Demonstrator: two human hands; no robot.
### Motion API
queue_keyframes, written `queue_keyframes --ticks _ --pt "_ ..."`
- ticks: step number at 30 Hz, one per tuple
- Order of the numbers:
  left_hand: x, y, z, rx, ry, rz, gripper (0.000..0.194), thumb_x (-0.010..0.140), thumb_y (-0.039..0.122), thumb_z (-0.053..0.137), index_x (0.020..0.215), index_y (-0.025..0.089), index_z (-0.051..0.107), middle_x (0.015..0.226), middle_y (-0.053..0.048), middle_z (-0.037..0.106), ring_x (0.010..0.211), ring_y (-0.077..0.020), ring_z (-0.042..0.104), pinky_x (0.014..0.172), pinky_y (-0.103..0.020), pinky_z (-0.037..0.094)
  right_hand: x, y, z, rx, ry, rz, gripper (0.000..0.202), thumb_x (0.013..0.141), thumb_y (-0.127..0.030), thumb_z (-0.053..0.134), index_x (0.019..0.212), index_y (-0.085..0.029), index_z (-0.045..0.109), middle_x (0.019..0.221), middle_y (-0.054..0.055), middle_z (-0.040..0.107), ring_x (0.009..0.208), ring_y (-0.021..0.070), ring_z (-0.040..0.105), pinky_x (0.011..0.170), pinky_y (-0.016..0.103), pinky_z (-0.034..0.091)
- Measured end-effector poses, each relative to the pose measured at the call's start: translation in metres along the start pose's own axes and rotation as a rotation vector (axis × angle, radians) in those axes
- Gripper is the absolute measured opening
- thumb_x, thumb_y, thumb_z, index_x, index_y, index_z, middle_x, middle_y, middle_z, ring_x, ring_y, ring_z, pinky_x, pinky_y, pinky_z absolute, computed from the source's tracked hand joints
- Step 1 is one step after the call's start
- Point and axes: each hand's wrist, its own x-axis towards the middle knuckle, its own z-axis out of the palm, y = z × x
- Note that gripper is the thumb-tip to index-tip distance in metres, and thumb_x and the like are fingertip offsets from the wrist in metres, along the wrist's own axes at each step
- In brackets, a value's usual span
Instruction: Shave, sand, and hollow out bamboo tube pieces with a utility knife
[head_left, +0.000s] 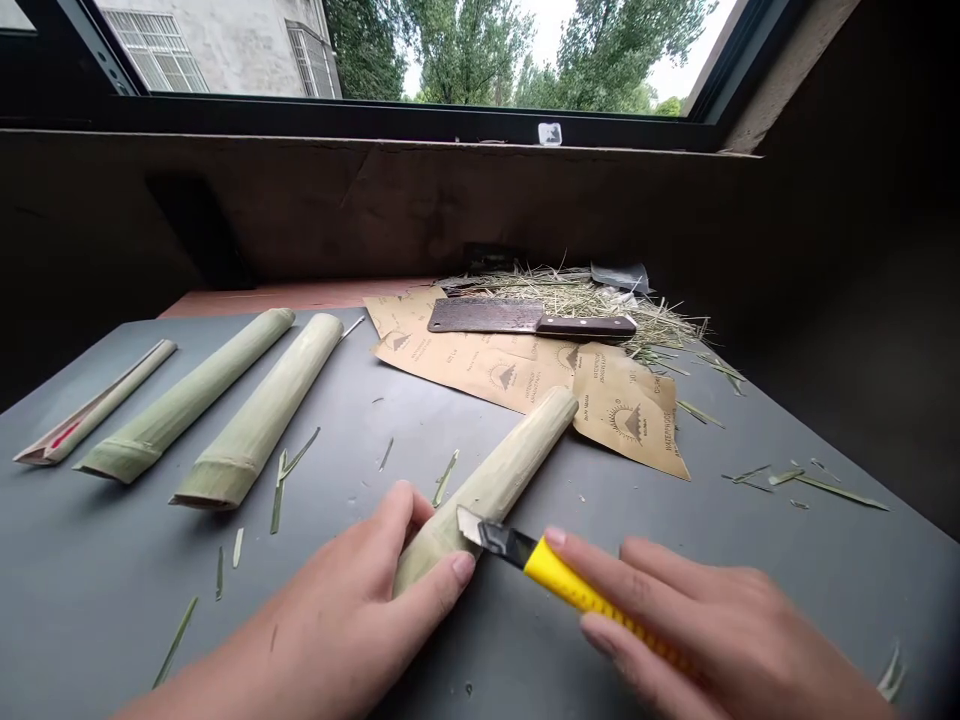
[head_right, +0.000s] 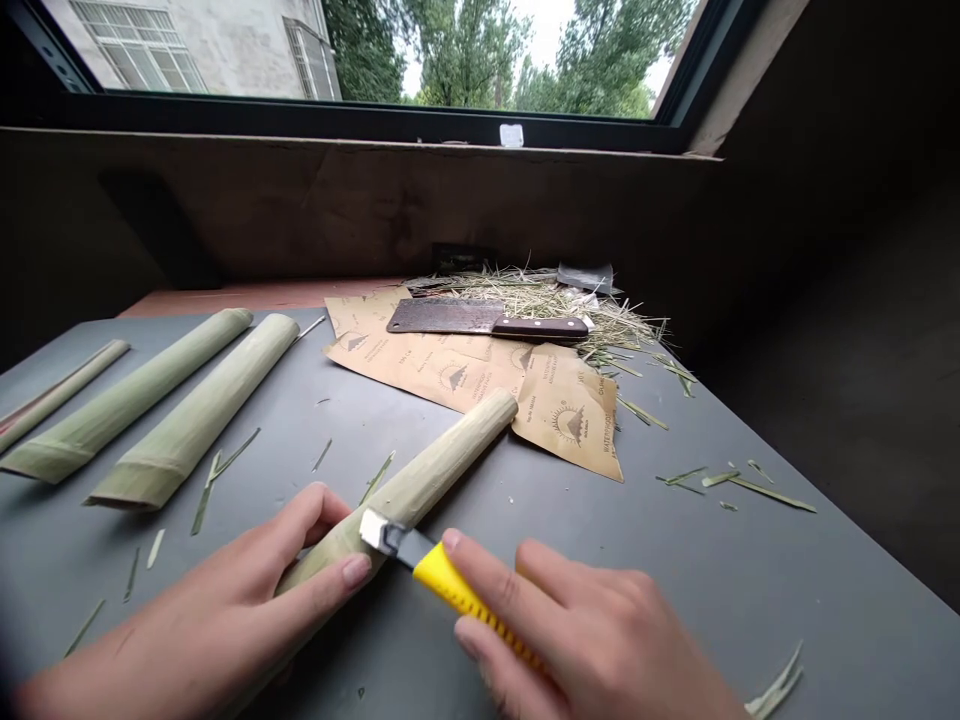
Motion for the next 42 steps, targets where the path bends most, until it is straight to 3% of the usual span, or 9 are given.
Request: queue_keyframes --ticks 10,17,23,27,30,33,36,39,42 --pt "0.004 0.0 -0.002 -0.036 -0.096 -0.052 0.052 0.086 0.073 0.039 0.102 0.025 0.049 0.096 -0.002 0.069 0.091 -0.0253 0.064 0.073 -0.031 0.05 -0.004 -0.01 0.002 -0.23 0.118 -0.13 0.037 0.101 -0.027 0.05 0.136 -0.017 0.058 0.063 -0.004 0.051 0.043 0.0098 0.05 0.043 0.026 0.036" --pt "0.004 -0.008 0.001 0.082 -0.039 0.004 0.046 0.091 0.068 0.034 0.103 0.027 0.053 0.091 0.002 0.07 0.083 -0.0204 0.067 0.068 -0.027 0.05 0.0 0.015 -0.007 -0.338 0.155 0.169 0.038 0.102 -0.039 0.045 0.132 -0.026 0.065 0.091 0.003 0.076 0.051 0.0135 0.065 0.044 0.026 0.041" --pt "0.002 -0.01 0.001 0.544 0.165 0.14 0.055 0.098 0.057 0.023 0.137 0.025 0.046 0.093 -0.005 0.072 0.08 -0.0274 0.07 0.067 -0.037 0.052 0.005 0.035 -0.029 -0.085 0.183 0.502 0.042 0.094 -0.059 0.051 0.127 -0.04 0.068 0.116 -0.002 0.076 0.091 0.0281 0.075 0.056 0.03 0.055" --pt "0.018 -0.024 0.004 0.97 0.516 0.54 0.047 0.103 0.034 0.026 0.146 0.024 0.041 0.108 -0.011 0.069 0.09 -0.0297 0.069 0.076 -0.043 0.054 0.008 0.04 -0.032 0.02 0.161 0.646 0.054 0.088 -0.068 0.053 0.135 -0.043 0.061 0.129 -0.001 0.07 0.098 0.0339 0.073 0.058 0.035 0.057" --pt "0.032 -0.035 0.0 1.057 0.662 0.784 0.045 0.102 0.035 0.038 0.144 0.02 0.039 0.127 -0.017 0.061 0.108 -0.0318 0.064 0.086 -0.043 0.053 0.011 0.04 -0.03 0.064 0.15 0.66 0.055 0.089 -0.067 0.052 0.139 -0.043 0.057 0.135 -0.001 0.066 0.107 0.0344 0.07 0.064 0.037 0.059" --pt "0.034 -0.034 -0.009 1.018 0.586 0.628 0.037 0.101 0.041 0.038 0.124 0.015 0.051 0.114 -0.016 0.064 0.088 -0.0288 0.068 0.073 -0.039 0.054 0.011 0.041 -0.026 0.067 0.156 0.627 0.052 0.093 -0.063 0.051 0.141 -0.043 0.055 0.136 -0.001 0.065 0.114 0.0332 0.067 0.073 0.038 0.059" --pt "0.025 -0.021 -0.014 0.878 0.365 0.33 0.038 0.102 0.043 0.028 0.115 0.017 0.051 0.099 -0.012 0.068 0.081 -0.0287 0.069 0.067 -0.038 0.052 0.01 0.036 -0.016 0.078 0.131 0.514 0.047 0.099 -0.055 0.046 0.143 -0.041 0.054 0.131 0.001 0.068 0.114 0.0284 0.067 0.08 0.035 0.057" --pt "0.014 -0.009 -0.011 0.688 0.189 0.188 0.04 0.102 0.047 0.022 0.119 0.02 0.047 0.093 -0.008 0.07 0.082 -0.0294 0.071 0.066 -0.037 0.05 0.008 0.022 -0.001 0.079 0.053 0.307 0.043 0.104 -0.044 0.04 0.144 -0.036 0.053 0.101 0.003 0.072 0.082 0.018 0.071 0.065 0.027 0.054" --pt "0.007 -0.004 -0.006 0.583 0.114 0.14 0.042 0.1 0.052 0.022 0.122 0.023 0.043 0.087 -0.005 0.07 0.078 -0.0299 0.072 0.063 -0.036 0.047 0.008 0.008 0.011 0.055 -0.02 0.125 0.043 0.106 -0.036 0.037 0.145 -0.031 0.054 0.077 -0.001 0.06 0.054 0.0107 0.058 0.05 0.022 0.044"
